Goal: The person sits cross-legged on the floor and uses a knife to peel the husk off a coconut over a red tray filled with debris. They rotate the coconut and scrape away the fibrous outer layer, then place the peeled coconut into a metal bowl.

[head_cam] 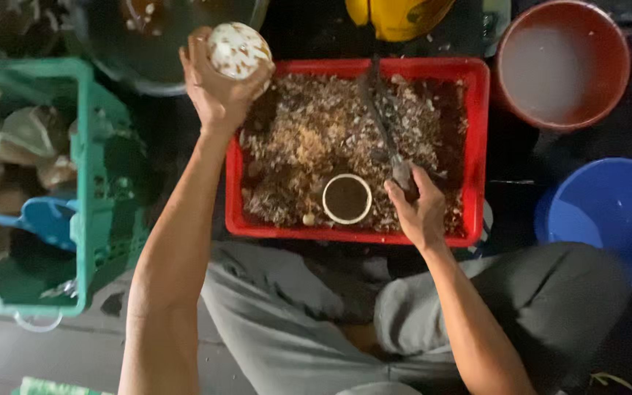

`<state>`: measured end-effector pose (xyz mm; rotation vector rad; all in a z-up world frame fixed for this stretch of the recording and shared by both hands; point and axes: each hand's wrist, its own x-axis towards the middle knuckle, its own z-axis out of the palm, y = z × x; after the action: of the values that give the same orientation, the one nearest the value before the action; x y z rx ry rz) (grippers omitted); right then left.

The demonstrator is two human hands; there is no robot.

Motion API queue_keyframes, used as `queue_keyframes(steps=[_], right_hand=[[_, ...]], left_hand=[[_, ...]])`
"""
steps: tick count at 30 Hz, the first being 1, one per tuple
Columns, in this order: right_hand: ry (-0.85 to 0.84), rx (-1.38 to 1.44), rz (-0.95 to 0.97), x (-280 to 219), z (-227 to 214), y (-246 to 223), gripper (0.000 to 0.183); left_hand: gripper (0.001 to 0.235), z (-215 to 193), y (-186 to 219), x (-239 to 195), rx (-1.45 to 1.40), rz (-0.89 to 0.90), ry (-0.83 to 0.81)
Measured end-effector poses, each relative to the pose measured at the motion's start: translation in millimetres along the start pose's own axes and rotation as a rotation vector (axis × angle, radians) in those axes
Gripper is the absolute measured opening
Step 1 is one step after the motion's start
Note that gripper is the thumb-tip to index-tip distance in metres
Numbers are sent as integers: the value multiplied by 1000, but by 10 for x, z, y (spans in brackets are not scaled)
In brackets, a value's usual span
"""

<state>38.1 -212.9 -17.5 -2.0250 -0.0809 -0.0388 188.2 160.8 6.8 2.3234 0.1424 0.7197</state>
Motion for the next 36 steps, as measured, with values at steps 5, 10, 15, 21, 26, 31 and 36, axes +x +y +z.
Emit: queue_keyframes(steps=[5,10,15,21,26,31,36], right_hand=[[17,128,157,30,43,-9,30],[111,-48,-30,59,-50,-41,38],[148,107,191,72,-143,-1,43],[83,60,108,69,-94,162,46],[-100,-145,-41,-3,71,164,50],[-121,-123,-225,-29,26,33,52],[-109,-142,-151,16,-18,-8,49]], left_hand=[[98,569,176,58,-969,-264,-150],[110,1095,676,-402,-191,-84,-209],[102,1168,976,-536,-116,-2,-192],[105,1069,1360,-515,-236,75,-169],[99,1387,1813,-516,-261,330,-149],[110,2120,2049,-587,-4,238,-373],[117,2444,1931,-714,28,195,-563]])
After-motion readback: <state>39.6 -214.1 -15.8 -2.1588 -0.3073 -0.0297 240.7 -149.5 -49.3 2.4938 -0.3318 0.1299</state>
